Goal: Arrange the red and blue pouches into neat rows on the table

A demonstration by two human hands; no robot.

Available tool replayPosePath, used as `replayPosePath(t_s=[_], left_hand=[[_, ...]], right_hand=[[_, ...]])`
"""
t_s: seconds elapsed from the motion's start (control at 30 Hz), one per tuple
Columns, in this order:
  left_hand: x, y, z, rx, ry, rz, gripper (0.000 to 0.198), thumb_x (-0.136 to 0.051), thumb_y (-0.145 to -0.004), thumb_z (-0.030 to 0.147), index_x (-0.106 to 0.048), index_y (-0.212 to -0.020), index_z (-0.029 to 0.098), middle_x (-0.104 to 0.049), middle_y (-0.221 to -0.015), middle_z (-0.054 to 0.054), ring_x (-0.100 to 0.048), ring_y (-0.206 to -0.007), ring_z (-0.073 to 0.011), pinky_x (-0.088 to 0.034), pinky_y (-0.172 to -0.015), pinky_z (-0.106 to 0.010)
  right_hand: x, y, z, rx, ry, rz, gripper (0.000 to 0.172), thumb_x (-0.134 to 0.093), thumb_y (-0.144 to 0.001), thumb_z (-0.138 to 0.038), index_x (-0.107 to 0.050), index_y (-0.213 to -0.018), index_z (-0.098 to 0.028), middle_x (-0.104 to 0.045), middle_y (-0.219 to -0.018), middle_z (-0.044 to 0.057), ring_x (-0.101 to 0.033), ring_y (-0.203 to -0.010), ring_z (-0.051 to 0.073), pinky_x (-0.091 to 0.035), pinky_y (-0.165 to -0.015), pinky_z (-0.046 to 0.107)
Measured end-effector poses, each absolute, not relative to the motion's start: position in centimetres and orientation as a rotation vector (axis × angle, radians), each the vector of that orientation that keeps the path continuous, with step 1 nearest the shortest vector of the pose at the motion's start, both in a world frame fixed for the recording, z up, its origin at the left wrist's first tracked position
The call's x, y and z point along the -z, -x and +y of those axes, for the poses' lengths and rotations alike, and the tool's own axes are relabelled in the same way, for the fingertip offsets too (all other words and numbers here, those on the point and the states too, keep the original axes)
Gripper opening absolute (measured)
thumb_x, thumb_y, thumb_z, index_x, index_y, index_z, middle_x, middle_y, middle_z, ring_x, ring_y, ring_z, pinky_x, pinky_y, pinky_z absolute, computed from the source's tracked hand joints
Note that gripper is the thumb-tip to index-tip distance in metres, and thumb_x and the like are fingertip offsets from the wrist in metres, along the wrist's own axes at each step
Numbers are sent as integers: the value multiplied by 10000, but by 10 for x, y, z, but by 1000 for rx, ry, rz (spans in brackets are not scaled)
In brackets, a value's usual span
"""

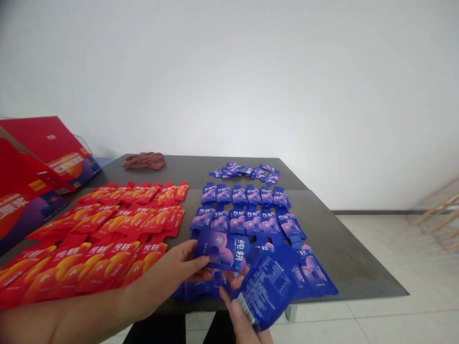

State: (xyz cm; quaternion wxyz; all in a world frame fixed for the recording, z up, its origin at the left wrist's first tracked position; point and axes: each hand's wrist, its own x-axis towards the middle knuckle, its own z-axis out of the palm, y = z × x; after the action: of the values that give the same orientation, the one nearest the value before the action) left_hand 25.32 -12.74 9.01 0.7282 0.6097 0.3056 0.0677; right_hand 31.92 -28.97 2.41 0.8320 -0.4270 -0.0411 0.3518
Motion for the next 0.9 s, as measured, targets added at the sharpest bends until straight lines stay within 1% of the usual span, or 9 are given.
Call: replayPosePath(t_s=[0.13,0.27,0.37,0.43,0.53,0.63,0.7,0.83,0.9], left_hand=[[-94,-244,-133,12,-1454,379,348,-687,-742,366,-601,-1008,160,-670,-975,-61,-633,-837,-191,-495,-817,-336],[-109,-235,-126,61,-1670,259,428,-540,-854,464,-576,-1198,211,-640,-1145,-66,-579,-1049,-222,-451,-900,-331],[-115,-239,-119,69,-1808,328,387,-471,-885,466,-619,-1137,213,-660,-1036,-36,-593,-943,-189,-452,-806,-272],[-114,-247,-114,116,-1899,304,332,-499,-861,460,-664,-946,185,-640,-836,-5,-570,-772,-152,-424,-667,-228],[-108,-266,-101,62,-1987,387,308,-559,-803,451,-594,-701,163,-516,-637,30,-473,-608,-109,-356,-543,-207],[-101,-290,-77,-90,-1913,566,293,-553,-781,444,-546,-690,166,-510,-635,28,-497,-603,-110,-402,-555,-206],[-96,-306,-59,-145,-1887,661,276,-542,-773,434,-532,-704,166,-544,-658,14,-547,-634,-123,-451,-595,-218],[-84,-330,-33,-110,-1977,761,256,-544,-763,389,-528,-647,161,-549,-589,0,-575,-589,-140,-479,-569,-233],[-77,-337,-29,-67,-2056,814,185,-552,-758,333,-586,-746,152,-583,-597,-9,-599,-584,-155,-484,-554,-237]], right_hand=[[-23,-341,-291,-733,978,-81,556,-768,-719,-454,-604,-1218,-273,-615,-1150,36,-573,-1044,239,-518,-902,396],[-34,-359,-297,-759,1171,-134,552,-769,-709,-470,-638,-1177,-209,-656,-1042,62,-603,-956,244,-528,-816,339],[-50,-368,-292,-723,1331,-208,547,-800,-660,-479,-668,-1101,-184,-665,-1014,68,-609,-945,243,-507,-847,321],[-61,-375,-283,-726,1379,-265,568,-801,-654,-492,-659,-1106,-179,-658,-1046,74,-602,-976,250,-493,-875,336],[-74,-389,-265,-763,1379,-368,579,-760,-702,-516,-618,-1162,-194,-614,-1167,72,-557,-1095,254,-435,-973,380],[-78,-400,-253,-649,1335,-431,519,-696,-779,-512,-590,-1189,-213,-531,-1302,48,-463,-1233,228,-329,-1084,376],[-76,-403,-250,-632,1291,-417,515,-675,-802,-505,-577,-1210,-207,-506,-1332,52,-440,-1261,227,-319,-1095,373],[-67,-400,-256,-770,1309,-293,602,-683,-780,-541,-530,-1279,-241,-493,-1349,45,-441,-1260,240,-314,-1091,406],[-63,-399,-260,-806,1345,-244,644,-689,-759,-570,-521,-1294,-253,-486,-1357,47,-424,-1274,251,-280,-1104,427]])
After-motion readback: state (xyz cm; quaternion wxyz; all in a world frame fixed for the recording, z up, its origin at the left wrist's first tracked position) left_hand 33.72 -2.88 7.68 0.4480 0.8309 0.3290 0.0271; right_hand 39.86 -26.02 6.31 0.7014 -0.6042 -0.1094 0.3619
